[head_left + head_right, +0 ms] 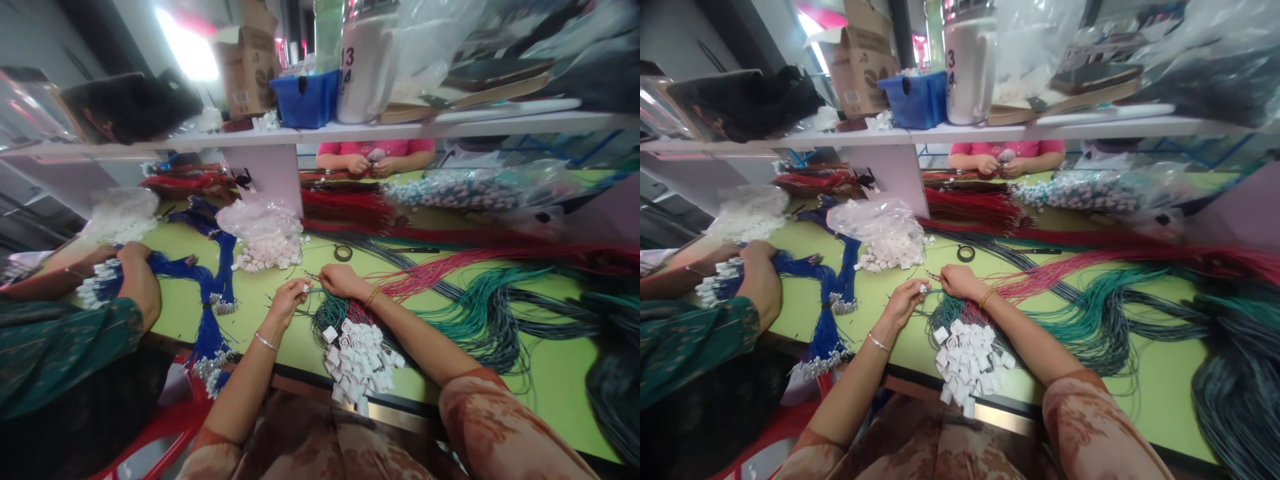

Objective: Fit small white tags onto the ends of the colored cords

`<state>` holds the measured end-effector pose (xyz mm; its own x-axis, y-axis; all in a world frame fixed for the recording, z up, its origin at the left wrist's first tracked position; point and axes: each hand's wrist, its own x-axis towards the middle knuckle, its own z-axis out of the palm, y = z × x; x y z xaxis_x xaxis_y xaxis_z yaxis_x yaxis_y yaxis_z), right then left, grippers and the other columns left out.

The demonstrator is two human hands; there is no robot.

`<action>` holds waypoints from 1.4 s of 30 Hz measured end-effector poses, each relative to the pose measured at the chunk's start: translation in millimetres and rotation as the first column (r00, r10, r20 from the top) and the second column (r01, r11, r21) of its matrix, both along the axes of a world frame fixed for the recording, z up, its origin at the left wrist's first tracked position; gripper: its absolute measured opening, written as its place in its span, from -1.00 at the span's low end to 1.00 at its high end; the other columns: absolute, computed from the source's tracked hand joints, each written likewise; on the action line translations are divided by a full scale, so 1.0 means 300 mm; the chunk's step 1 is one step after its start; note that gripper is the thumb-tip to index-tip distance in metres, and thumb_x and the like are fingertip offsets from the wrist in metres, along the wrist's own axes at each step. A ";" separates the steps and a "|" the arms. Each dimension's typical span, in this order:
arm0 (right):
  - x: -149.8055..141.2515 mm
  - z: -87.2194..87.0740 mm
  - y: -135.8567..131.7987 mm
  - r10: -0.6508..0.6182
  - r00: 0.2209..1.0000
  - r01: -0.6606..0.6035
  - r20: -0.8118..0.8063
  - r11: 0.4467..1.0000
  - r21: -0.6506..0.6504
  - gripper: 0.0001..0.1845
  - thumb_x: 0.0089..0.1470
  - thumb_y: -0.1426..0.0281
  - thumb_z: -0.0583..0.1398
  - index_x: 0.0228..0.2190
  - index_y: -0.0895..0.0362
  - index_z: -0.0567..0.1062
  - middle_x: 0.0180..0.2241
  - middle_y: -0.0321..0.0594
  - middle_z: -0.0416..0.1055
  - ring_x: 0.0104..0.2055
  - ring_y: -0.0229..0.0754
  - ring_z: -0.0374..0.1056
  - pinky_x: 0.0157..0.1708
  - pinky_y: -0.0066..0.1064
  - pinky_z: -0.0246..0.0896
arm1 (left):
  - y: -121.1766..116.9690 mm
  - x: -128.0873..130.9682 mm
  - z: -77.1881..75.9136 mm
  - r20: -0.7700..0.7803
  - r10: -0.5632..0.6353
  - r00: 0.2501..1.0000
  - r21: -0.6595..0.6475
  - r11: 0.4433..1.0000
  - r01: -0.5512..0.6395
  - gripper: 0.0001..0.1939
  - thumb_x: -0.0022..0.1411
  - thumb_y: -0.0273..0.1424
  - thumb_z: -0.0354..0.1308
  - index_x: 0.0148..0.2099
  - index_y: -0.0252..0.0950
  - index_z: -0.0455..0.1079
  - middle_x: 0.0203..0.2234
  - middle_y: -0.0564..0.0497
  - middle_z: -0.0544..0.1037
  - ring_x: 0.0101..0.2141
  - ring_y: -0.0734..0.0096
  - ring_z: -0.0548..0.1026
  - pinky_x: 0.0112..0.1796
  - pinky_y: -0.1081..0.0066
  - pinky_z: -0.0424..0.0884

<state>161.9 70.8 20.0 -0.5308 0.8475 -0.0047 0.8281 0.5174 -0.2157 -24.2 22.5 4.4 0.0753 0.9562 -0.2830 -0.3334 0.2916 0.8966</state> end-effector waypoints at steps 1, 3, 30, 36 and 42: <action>0.005 0.000 -0.005 -0.002 0.999 0.003 -0.043 1.000 0.020 -0.71 0.18 0.31 0.01 -0.33 0.20 0.46 -0.29 -0.04 0.47 -0.33 -0.17 0.32 -0.39 -0.43 -0.03 | -0.001 0.002 -0.002 0.003 0.007 1.000 0.000 1.000 -0.007 -0.66 -0.16 -0.29 0.40 -0.31 -0.39 0.53 -0.40 -0.11 0.57 -0.52 0.58 0.32 -0.45 0.50 0.23; 0.019 0.000 -0.016 -0.022 0.986 0.029 -0.163 0.999 0.039 -0.74 0.19 0.33 0.00 -0.32 0.20 0.43 -0.35 -0.09 0.45 -0.38 -0.21 0.28 -0.41 -0.44 -0.04 | -0.003 0.010 -0.004 0.011 0.024 1.000 0.010 1.000 -0.024 -0.67 -0.15 -0.29 0.40 -0.31 -0.39 0.53 -0.40 -0.10 0.56 -0.48 0.55 0.35 -0.43 0.50 0.24; 0.032 -0.002 -0.114 -0.064 0.739 0.044 -0.671 0.998 -0.046 -0.88 -0.02 0.38 0.12 -0.52 0.17 0.35 -0.59 -0.35 0.25 -0.55 -0.36 0.09 -0.51 -0.52 -0.07 | -0.008 0.149 0.011 0.174 0.118 0.978 0.006 0.993 -0.120 -0.72 -0.09 -0.40 0.35 -0.28 -0.42 0.48 -0.48 -0.01 0.51 -0.50 0.59 0.39 -0.43 0.54 0.30; 0.046 -0.003 -0.108 -0.008 0.819 0.012 -0.574 1.000 0.003 -0.83 0.03 0.37 0.11 -0.54 0.17 0.34 -0.58 -0.32 0.27 -0.54 -0.34 0.09 -0.51 -0.51 -0.11 | -0.020 0.174 0.006 0.059 0.102 0.993 0.054 0.993 -0.106 -0.67 -0.12 -0.28 0.38 -0.33 -0.43 0.52 -0.59 0.04 0.45 -0.59 0.65 0.26 -0.54 0.55 0.15; 0.051 0.003 -0.102 -0.017 0.824 -0.032 -0.567 0.997 -0.076 -0.83 0.01 0.39 0.10 -0.55 0.19 0.36 -0.60 -0.33 0.26 -0.55 -0.35 0.08 -0.51 -0.51 -0.11 | -0.010 0.175 -0.007 0.032 0.142 0.989 0.056 0.988 -0.144 -0.64 -0.14 -0.26 0.39 -0.31 -0.41 0.52 -0.55 0.03 0.48 -0.59 0.65 0.25 -0.53 0.54 0.15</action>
